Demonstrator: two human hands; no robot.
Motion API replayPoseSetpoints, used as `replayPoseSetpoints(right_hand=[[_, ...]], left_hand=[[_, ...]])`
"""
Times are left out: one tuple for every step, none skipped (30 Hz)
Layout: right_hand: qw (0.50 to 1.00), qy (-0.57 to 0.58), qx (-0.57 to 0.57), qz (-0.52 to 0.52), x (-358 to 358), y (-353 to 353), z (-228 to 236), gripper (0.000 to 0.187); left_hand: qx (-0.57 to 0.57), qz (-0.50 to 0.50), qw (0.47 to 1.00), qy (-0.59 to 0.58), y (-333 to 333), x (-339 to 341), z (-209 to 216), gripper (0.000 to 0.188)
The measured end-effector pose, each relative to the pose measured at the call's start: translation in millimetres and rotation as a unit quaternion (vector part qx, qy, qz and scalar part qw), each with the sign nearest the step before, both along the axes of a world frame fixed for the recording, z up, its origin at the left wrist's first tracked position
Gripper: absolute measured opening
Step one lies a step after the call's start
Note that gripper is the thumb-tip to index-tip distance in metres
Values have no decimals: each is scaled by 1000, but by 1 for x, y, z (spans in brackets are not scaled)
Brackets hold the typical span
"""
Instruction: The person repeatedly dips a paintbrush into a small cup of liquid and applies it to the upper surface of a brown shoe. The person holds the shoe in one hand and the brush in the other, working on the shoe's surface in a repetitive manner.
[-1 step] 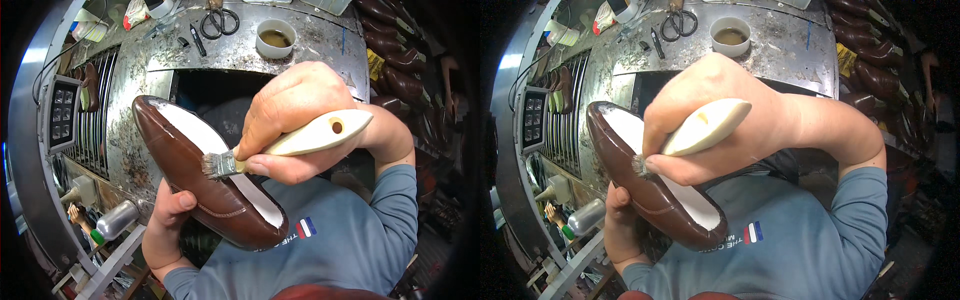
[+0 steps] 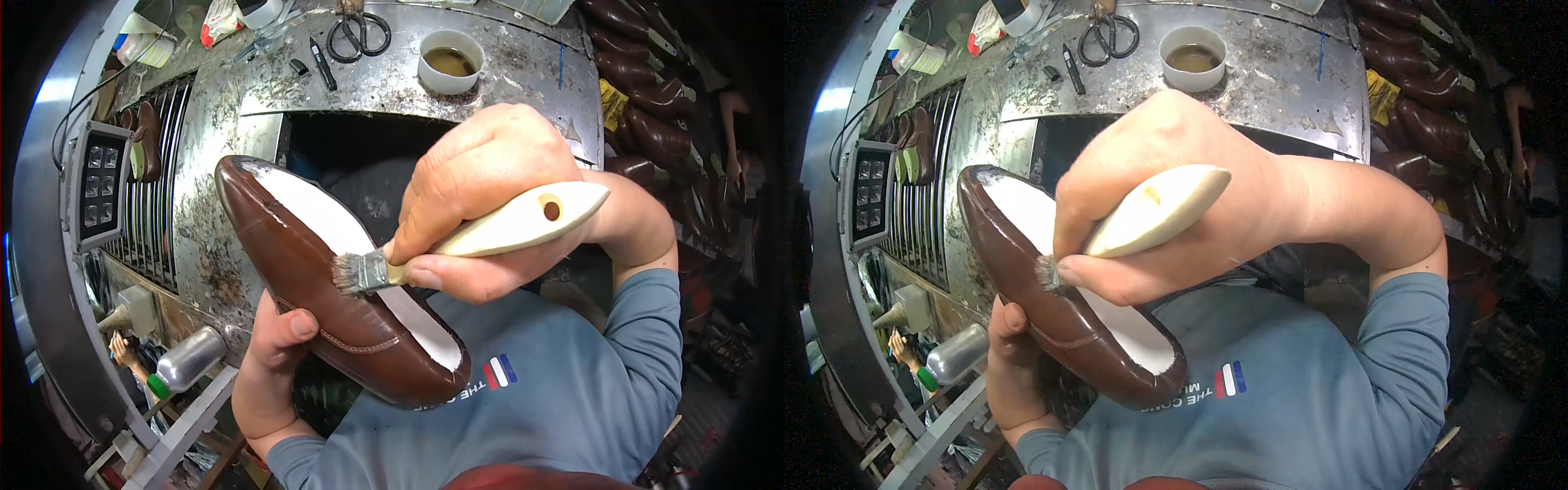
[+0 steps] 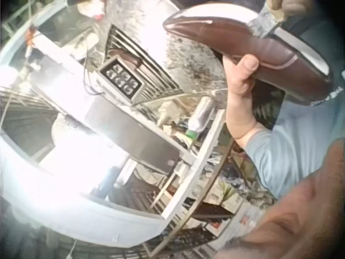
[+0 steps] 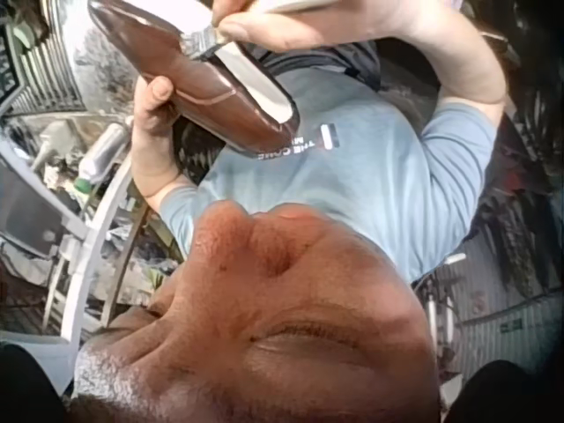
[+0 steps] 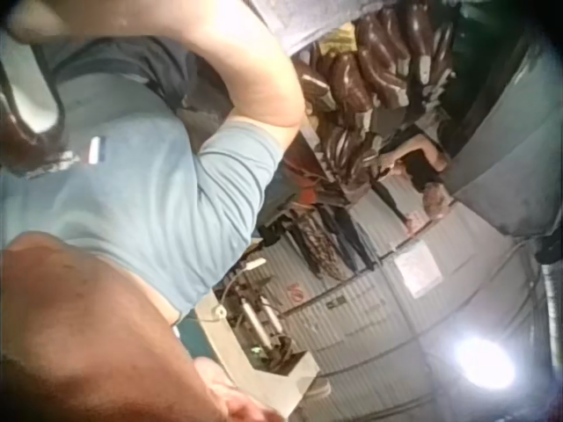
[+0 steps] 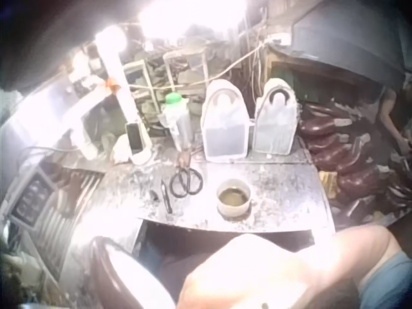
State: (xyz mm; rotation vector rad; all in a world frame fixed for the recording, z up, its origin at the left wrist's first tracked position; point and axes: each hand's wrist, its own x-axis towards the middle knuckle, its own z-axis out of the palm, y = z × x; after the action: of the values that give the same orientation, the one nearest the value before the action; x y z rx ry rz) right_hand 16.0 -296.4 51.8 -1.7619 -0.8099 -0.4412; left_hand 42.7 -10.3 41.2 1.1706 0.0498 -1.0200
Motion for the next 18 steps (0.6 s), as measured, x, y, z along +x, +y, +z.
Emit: replayPoseSetpoints(right_hand=[[1000,8,6,8,-1,1,-2,8],[1000,17,9,17,-4,1,-3,8],[999,25,13,27,-6,1,-3,8],[999,31,22,39,-8,1,-5,8],[997,38,32,51,-11,1,-6,8],[996,44,41,60,-14,1,-7,8],[996,51,41,66,-16,-1,-8,9],[992,73,55,82,-17,-2,-10,9],[989,95,64,91,-20,-5,-10,9],[990,100,68,76,-19,-11,-11,10],[990,104,73,62,-17,-17,-13,10],[990,111,75,44,-17,-24,-13,11],[992,111,58,-33,-10,-38,-15,13],[986,117,39,-110,-4,-53,-17,15],[968,134,19,-211,5,-70,-24,17],[948,137,-42,-285,15,-92,-37,22],[917,140,-103,-358,24,-111,-51,26],[898,146,-152,-387,29,-121,-62,25]], left_hand=[[-2,10,1000,8,2,0,-3,90],[-4,21,1000,-4,1,-1,-5,90],[-6,23,1000,-6,1,-2,-6,90],[-9,25,1000,-7,2,-1,-7,90],[-11,26,1000,-9,3,-1,-8,90],[-15,14,1000,-13,5,1,-11,90],[-19,2,1000,-17,7,4,-16,90],[-23,-11,999,-22,10,7,-20,90],[-21,-10,999,-25,9,8,-22,90],[-18,-9,999,-28,11,7,-24,91],[-16,-9,999,-31,15,6,-26,91],[-24,-22,999,-11,21,8,-31,89],[-30,-14,999,-20,23,7,-36,86],[-36,-5,999,-28,24,6,-42,82],[-41,4,999,-35,27,4,-48,79],[-73,4,997,-18,32,3,-55,76],[-70,4,997,-17,36,4,-59,75],[-68,6,998,-17,39,4,-62,73]])
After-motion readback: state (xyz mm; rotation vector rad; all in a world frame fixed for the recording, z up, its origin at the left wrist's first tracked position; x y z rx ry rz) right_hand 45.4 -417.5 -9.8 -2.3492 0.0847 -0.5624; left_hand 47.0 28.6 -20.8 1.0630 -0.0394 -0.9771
